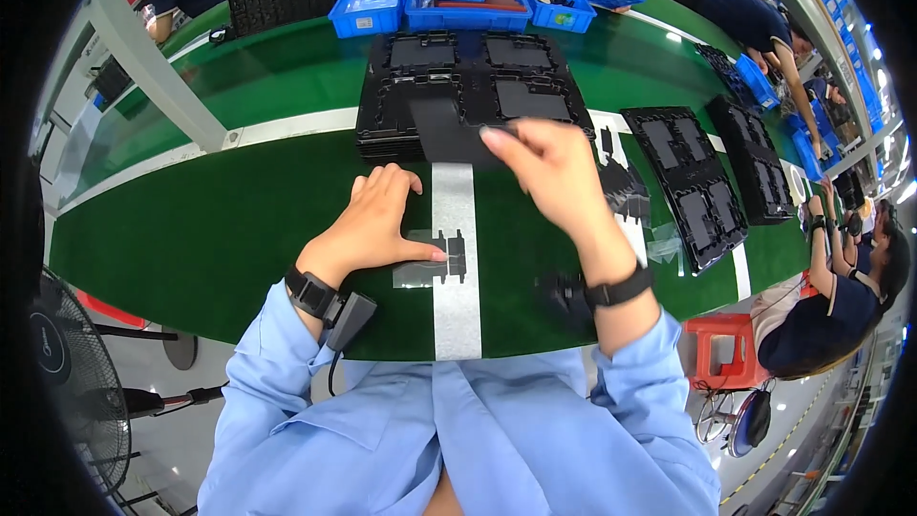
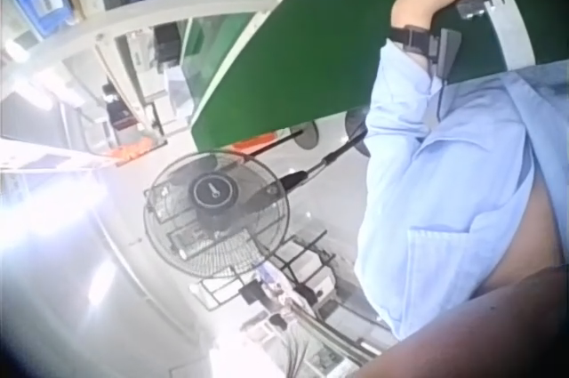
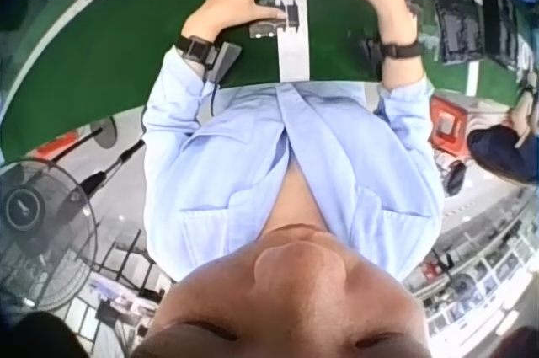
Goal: The recorder assembles small black plastic components at a factory workstation.
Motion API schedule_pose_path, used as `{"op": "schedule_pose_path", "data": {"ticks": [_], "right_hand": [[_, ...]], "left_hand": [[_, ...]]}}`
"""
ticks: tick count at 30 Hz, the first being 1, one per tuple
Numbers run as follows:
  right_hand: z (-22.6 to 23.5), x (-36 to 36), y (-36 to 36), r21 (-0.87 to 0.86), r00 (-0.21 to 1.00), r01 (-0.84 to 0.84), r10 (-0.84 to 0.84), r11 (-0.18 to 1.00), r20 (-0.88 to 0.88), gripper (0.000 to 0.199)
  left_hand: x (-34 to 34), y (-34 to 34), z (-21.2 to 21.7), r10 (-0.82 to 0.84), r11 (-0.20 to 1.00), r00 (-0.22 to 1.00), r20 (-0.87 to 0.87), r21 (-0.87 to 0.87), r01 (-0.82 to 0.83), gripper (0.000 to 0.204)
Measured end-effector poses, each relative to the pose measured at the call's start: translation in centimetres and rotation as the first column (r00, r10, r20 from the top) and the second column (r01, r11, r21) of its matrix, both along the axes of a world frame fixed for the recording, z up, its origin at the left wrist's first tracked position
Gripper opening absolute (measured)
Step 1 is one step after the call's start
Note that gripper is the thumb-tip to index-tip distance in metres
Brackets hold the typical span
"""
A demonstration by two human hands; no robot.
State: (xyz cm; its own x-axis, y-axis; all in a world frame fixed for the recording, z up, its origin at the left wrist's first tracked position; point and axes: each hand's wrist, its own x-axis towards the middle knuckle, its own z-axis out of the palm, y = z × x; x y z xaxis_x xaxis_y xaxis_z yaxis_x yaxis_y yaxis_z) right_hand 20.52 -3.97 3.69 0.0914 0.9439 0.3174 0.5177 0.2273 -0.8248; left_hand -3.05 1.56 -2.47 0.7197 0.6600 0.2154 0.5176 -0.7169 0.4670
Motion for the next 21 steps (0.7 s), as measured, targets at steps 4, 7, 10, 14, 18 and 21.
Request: {"op": "schedule_pose_path", "data": {"ticks": [4, 7, 10, 14, 18, 21], "right_hand": [[-2.8, -0.6, -2.4, -0.298, 0.902, -0.041, -0.094, 0.954, -0.422, 0.027], [-3.5, 0.1, -2.3, -0.276, 0.820, -0.157, -0.031, 0.948, -0.572, 0.024], [-3.1, 0.8, -1.8, -0.208, 0.821, -0.254, 0.097, 0.945, -0.563, 0.021], [-3.2, 0.7, -2.0, -0.168, 0.795, -0.292, 0.141, 0.941, -0.590, 0.021], [-3.9, 0.4, -2.7, -0.180, 0.807, -0.279, 0.129, 0.943, -0.576, 0.019], [-4.3, 0.2, -2.9, -0.190, 0.797, -0.256, 0.095, 0.948, -0.597, 0.018]], "left_hand": [[-0.2, 0.5, 1.5, -0.045, 0.998, 0.997, 0.068, -0.040, 0.048, 0.086], [0.6, 0.9, 3.0, 0.061, 0.931, 0.835, 0.547, -0.332, 0.150, 0.088], [2.4, 0.0, 3.9, 0.029, 0.824, 0.752, 0.658, -0.441, 0.355, 0.076], [3.5, -0.9, 4.0, 0.101, 0.822, 0.722, 0.684, -0.467, 0.327, 0.059], [3.2, -0.6, 3.1, 0.075, 0.837, 0.760, 0.646, -0.455, 0.303, 0.050], [3.1, -0.4, 2.4, 0.036, 0.866, 0.761, 0.648, -0.401, 0.300, 0.048]]}}
